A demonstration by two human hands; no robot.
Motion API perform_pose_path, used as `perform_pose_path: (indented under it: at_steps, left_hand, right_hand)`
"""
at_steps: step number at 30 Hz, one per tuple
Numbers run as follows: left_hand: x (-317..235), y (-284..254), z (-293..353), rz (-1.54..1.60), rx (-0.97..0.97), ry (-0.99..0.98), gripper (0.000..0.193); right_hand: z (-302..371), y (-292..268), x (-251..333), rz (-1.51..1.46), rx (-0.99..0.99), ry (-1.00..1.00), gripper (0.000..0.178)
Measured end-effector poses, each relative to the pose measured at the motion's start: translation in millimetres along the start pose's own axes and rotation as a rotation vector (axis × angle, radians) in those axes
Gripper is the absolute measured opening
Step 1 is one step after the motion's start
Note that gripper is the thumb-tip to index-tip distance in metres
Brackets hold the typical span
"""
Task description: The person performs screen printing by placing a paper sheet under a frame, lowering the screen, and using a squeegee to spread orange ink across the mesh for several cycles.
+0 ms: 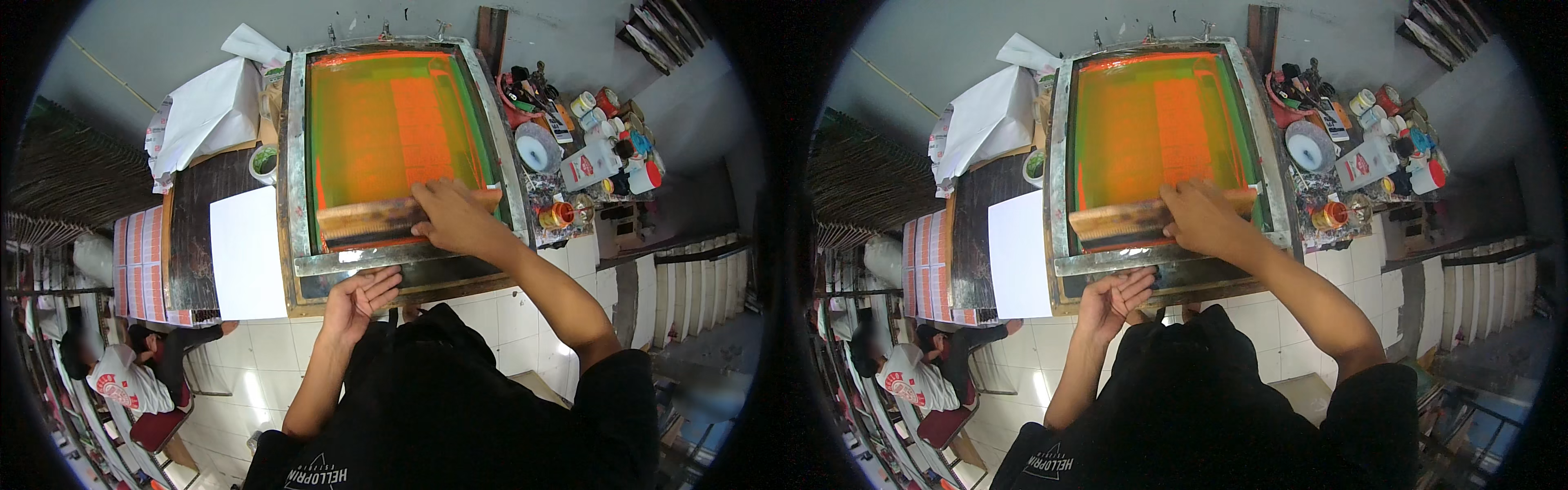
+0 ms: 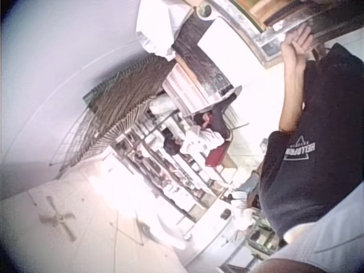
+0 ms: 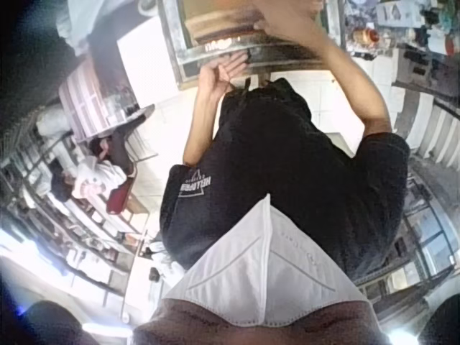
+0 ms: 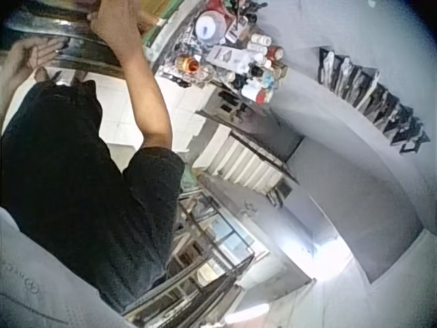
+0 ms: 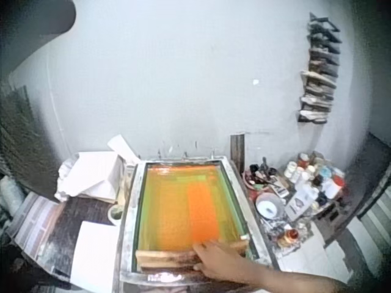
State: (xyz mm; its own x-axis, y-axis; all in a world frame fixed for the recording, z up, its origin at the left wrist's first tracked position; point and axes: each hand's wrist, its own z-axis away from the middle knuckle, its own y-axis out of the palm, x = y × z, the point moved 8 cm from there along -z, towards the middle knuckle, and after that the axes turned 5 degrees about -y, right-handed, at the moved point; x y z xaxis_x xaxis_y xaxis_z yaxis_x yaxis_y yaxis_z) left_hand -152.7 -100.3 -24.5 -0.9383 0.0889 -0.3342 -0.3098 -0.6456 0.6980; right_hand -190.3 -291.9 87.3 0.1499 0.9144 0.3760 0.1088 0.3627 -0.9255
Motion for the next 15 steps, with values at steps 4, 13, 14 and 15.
perform_pose_path:
  at_steps: [4, 13, 14, 15]
  left_hand:
    - [3.9, -13.1, -7.7, -0.043, -0.016, -0.011, 0.037]
    - [10.0, -28.8, -10.9, -0.064, -0.160, -0.045, 0.037]
    - [12.2, -31.7, -10.7, -0.063, -0.159, -0.063, 0.038]
    - [14.2, -35.0, -10.4, -0.061, -0.158, -0.080, 0.038]
  right_hand:
    - [-5.9, 17.8, -0.7, 0.029, 0.129, 0.053, 0.041]
    - [-21.0, 11.8, -3.2, 0.214, -0.114, -0.069, 0.037]
    - [-30.0, 9.2, -9.5, 0.231, -0.138, -0.072, 0.036]
    - [-39.9, 6.4, -16.2, 0.248, -0.163, -0.075, 0.034]
